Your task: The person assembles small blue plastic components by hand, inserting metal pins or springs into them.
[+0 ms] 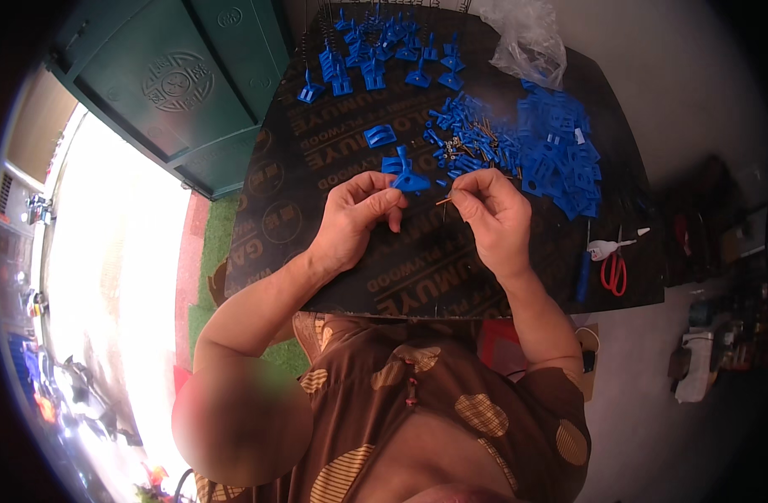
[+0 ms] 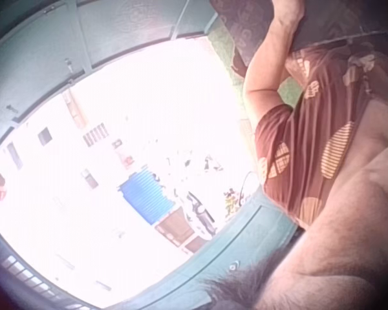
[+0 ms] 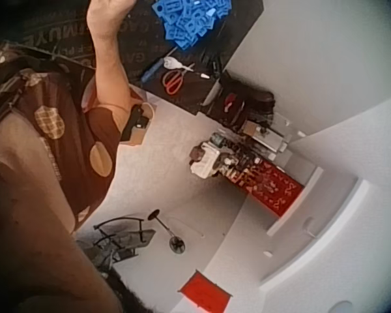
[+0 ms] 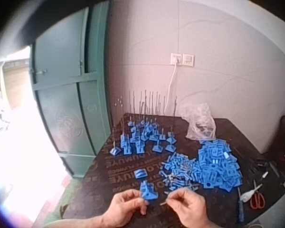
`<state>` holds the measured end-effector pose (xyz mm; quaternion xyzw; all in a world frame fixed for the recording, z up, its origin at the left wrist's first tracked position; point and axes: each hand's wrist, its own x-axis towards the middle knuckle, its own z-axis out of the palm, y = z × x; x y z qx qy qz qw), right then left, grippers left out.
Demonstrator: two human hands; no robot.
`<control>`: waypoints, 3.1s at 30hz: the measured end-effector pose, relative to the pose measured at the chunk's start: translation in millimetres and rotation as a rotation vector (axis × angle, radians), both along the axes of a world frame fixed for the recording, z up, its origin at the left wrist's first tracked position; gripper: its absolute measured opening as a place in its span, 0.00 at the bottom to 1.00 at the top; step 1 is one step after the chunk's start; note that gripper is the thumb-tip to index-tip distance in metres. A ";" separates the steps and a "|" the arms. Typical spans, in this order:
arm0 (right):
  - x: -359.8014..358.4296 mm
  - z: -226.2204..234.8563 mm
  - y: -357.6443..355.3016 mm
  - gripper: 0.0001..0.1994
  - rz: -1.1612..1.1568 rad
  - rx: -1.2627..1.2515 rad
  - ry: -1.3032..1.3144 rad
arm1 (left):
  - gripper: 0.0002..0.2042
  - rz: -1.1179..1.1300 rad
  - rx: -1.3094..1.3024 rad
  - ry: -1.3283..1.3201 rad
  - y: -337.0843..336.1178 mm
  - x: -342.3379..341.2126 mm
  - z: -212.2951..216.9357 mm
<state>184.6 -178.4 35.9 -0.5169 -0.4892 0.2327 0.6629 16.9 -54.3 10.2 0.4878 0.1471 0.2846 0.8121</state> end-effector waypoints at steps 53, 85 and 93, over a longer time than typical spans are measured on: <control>-2.3 -24.3 11.8 0.04 0.413 -0.449 0.744 | 0.08 -0.060 -0.003 0.156 1.8 0.6 8.8; 12.2 -7.6 8.2 0.06 0.245 -0.336 0.267 | 0.13 -0.285 0.046 0.282 -1.2 -2.1 7.3; 7.6 -15.0 9.0 0.05 0.115 -0.209 0.030 | 0.19 -0.221 0.158 0.250 -1.6 1.4 8.9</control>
